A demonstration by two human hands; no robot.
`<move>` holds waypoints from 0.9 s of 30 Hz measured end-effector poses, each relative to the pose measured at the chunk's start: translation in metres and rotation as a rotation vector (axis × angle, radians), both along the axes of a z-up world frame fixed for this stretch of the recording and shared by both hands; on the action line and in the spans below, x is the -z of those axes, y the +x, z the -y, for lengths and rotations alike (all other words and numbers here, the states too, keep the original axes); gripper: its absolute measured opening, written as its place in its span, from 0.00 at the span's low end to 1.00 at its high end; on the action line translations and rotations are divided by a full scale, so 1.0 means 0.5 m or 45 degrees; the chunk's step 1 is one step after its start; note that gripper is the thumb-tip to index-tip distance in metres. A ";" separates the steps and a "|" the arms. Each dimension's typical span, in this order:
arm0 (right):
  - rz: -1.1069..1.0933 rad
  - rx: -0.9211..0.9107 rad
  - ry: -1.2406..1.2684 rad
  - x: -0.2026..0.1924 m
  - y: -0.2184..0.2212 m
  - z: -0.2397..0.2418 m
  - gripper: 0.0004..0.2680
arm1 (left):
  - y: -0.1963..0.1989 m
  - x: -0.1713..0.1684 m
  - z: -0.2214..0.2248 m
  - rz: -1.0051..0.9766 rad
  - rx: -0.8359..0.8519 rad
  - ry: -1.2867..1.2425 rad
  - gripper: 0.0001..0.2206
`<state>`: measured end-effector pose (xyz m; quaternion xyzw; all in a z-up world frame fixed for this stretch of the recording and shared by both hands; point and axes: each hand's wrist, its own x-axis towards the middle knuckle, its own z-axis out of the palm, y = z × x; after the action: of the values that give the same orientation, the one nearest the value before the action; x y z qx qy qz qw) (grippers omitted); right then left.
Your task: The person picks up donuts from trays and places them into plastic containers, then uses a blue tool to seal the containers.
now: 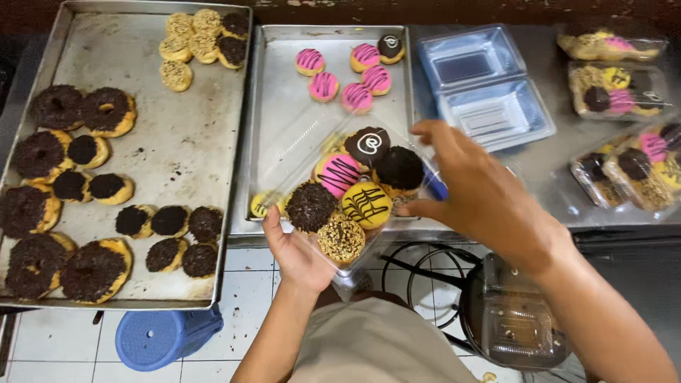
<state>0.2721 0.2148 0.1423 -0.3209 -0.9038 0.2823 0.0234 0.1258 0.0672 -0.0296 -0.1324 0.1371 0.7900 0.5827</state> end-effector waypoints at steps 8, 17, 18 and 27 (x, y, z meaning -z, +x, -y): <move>-0.164 0.101 -0.191 0.080 0.118 -0.078 0.35 | 0.056 -0.013 -0.010 -0.125 0.173 0.092 0.38; -0.564 0.515 -1.438 0.164 0.164 -0.132 0.45 | 0.153 -0.088 -0.046 -0.232 0.508 -0.571 0.51; -0.723 0.525 -1.624 0.195 0.174 -0.141 0.43 | 0.164 -0.095 -0.053 -0.255 0.495 -0.638 0.52; -1.032 0.471 -1.227 0.227 0.234 -0.087 0.27 | 0.216 -0.301 -0.080 -0.398 0.319 -1.047 0.53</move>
<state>0.3893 0.2585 0.0287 -0.3137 -0.5256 0.7454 0.2640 0.2339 0.1072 0.1209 -0.2145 0.5406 0.6038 0.5452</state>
